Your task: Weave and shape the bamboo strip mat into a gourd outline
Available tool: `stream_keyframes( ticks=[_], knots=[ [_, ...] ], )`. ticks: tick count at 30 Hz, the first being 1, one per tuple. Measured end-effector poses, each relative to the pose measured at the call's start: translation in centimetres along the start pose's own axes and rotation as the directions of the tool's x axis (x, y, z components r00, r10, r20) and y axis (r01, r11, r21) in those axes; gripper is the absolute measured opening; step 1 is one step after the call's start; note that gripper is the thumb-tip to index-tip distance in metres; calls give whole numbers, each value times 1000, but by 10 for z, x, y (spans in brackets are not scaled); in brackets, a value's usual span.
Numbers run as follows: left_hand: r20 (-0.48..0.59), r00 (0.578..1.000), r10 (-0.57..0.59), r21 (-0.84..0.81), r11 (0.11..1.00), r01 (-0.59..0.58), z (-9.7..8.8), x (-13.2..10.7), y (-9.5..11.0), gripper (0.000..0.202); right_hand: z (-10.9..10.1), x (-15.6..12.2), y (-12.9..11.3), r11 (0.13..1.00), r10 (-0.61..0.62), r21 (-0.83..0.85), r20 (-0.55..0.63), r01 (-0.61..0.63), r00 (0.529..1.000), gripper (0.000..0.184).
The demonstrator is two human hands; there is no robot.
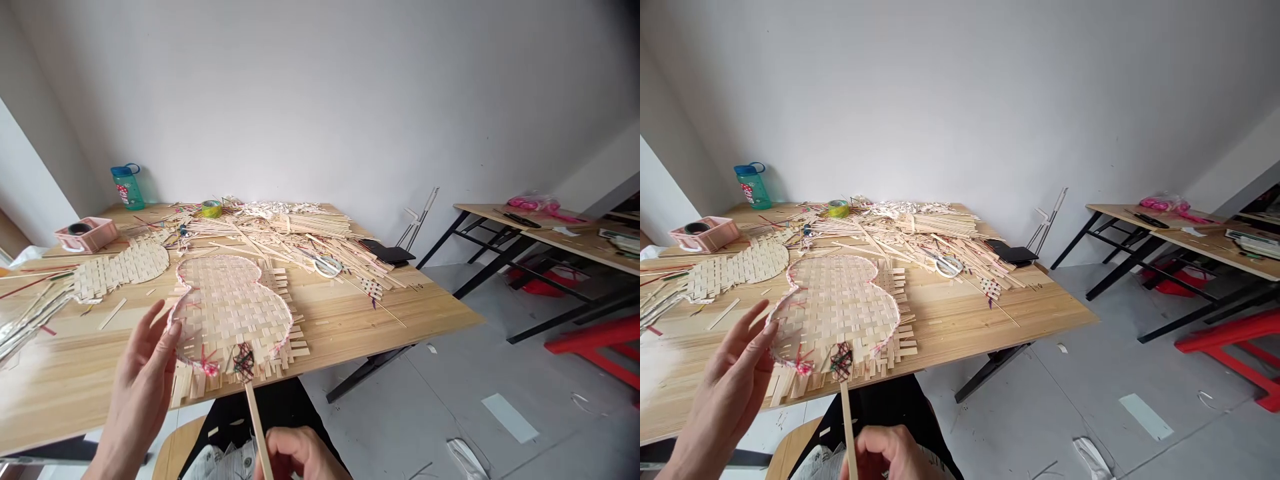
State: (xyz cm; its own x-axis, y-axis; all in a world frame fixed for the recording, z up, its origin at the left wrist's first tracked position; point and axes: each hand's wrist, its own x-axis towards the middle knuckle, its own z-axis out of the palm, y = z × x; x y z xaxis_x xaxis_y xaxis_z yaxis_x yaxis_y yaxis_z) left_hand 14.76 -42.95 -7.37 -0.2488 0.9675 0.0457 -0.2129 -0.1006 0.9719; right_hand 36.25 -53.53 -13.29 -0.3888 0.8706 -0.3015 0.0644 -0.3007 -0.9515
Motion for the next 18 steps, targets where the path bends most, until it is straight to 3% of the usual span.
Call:
stream_keyframes(
  ticks=[3, 6, 8, 11, 12, 14, 16, 18],
  knots=[
    [48, 981, -188, -162, 968, 193, 14, -18, -5, 50, 15, 20, -6, 996, -82, 38, -1, 82, 997, 40],
    [183, 944, -276, -158, 939, 306, 12, -31, -9, 41, 21, 29, -13, 964, -259, -35, 101, 264, 961, 43],
    [247, 934, -256, -112, 950, 290, 2, -32, -4, 38, 17, 25, -20, 894, -411, -133, 138, 428, 901, 38],
    [254, 939, -231, -9, 970, 241, -20, -26, 10, 40, -5, 13, -31, 704, -653, -413, -57, 578, 755, 17],
    [236, 939, -249, 17, 967, 252, -27, -24, 14, 41, -14, 9, -34, 633, -710, -538, -118, 556, 694, 12],
    [199, 927, -319, 39, 947, 317, -35, -25, 18, 44, -33, 8, -37, 501, -775, -729, -139, 466, 616, 25],
    [196, 887, -417, 50, 908, 416, -37, -32, 15, 48, -48, 12, -36, 425, -774, -824, -117, 374, 622, 39],
    [215, 842, -494, 54, 867, 495, -33, -40, 9, 49, -56, 20, -31, 407, -743, -853, -101, 326, 661, 43]
  ],
)
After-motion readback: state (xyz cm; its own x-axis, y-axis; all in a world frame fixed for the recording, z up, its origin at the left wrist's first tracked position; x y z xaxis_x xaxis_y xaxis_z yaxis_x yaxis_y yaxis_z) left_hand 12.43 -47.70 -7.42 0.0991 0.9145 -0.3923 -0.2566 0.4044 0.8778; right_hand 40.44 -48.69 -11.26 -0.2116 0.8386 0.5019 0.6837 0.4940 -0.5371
